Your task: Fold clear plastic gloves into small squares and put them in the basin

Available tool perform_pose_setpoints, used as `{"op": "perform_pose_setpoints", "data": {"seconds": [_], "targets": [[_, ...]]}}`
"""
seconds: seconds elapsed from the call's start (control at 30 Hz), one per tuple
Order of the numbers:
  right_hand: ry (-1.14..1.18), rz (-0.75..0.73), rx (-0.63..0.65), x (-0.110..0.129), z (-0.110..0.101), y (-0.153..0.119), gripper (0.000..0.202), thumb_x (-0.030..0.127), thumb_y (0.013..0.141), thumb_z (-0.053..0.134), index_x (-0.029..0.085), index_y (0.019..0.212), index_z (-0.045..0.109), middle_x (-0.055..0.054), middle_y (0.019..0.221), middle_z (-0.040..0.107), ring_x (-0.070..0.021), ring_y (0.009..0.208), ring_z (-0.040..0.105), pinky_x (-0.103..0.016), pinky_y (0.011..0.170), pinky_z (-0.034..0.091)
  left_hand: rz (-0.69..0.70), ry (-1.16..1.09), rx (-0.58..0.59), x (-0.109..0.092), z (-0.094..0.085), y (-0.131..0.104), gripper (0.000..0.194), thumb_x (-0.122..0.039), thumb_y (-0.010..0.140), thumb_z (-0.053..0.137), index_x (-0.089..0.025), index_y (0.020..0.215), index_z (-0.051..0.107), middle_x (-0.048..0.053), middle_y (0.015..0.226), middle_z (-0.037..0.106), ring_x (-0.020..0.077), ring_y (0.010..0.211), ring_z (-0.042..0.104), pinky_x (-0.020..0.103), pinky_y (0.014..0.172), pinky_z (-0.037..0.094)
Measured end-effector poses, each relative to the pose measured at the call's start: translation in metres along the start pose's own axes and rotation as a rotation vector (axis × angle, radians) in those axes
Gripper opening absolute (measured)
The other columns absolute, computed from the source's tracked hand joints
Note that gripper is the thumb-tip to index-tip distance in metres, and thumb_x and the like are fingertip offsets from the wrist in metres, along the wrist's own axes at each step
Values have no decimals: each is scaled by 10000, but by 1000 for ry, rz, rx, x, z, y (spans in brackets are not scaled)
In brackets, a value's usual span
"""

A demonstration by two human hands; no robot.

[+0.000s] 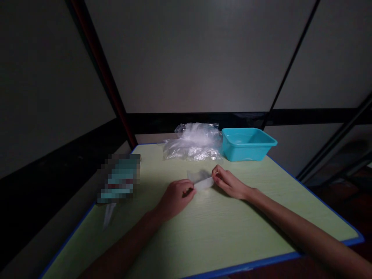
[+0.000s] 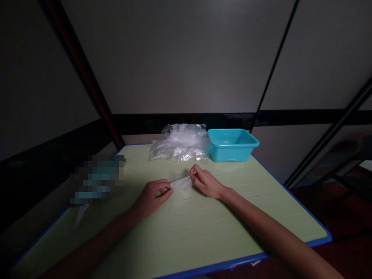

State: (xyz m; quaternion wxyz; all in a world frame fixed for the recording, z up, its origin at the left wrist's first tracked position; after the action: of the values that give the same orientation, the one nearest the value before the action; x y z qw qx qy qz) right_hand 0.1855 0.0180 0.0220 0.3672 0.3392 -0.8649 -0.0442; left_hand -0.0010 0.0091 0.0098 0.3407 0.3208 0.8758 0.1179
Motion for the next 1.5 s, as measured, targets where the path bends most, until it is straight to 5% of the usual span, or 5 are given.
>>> {"op": "perform_pose_setpoints", "data": {"seconds": [0.17,0.3,0.6,0.9,1.5], "targets": [[316,153,-54,-15,8,20,72,262,835,317,201,799,330,75,530,351,-81,438,366,-189,416,292,-330,-397,-74,15,5,7,34,-168,648,546,-159,668,521,-21,596,563,107,526,565,190,484,417],[328,227,-93,-21,15,32,47,247,798,352,201,793,343,94,487,329,-68,374,341,-176,369,256,-466,-539,-126,18,5,10,297,-166,579,599,-166,851,480,-64,617,522,84,462,537,168,414,386],[295,272,-206,-30,25,41,128,254,735,418,194,838,371,102,444,348,-74,360,324,-173,352,217,-545,-626,-116,23,6,13,562,-138,511,649,-191,990,359,-112,622,457,42,392,476,148,358,368],[342,407,-223,-28,23,36,243,149,600,440,210,808,330,112,423,409,-73,344,354,-163,344,237,-651,-603,-100,22,3,16,450,-120,539,583,-188,921,356,-113,589,453,85,452,551,137,329,364],[206,404,-302,-30,21,34,171,151,640,449,201,775,356,64,489,489,-98,382,450,-188,370,310,-600,-582,-199,21,2,16,434,-119,440,665,-172,798,427,-128,492,433,42,346,426,145,350,321]]}}
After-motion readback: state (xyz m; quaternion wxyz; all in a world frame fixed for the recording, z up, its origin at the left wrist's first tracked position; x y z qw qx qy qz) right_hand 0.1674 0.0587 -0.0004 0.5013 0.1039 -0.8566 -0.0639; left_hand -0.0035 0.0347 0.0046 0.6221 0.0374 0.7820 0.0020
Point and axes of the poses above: each hand's wrist, its own y-axis towards the middle knuckle, its own z-axis out of the palm, x = y × z, the point moved 3 cm from there along y, towards the middle knuckle
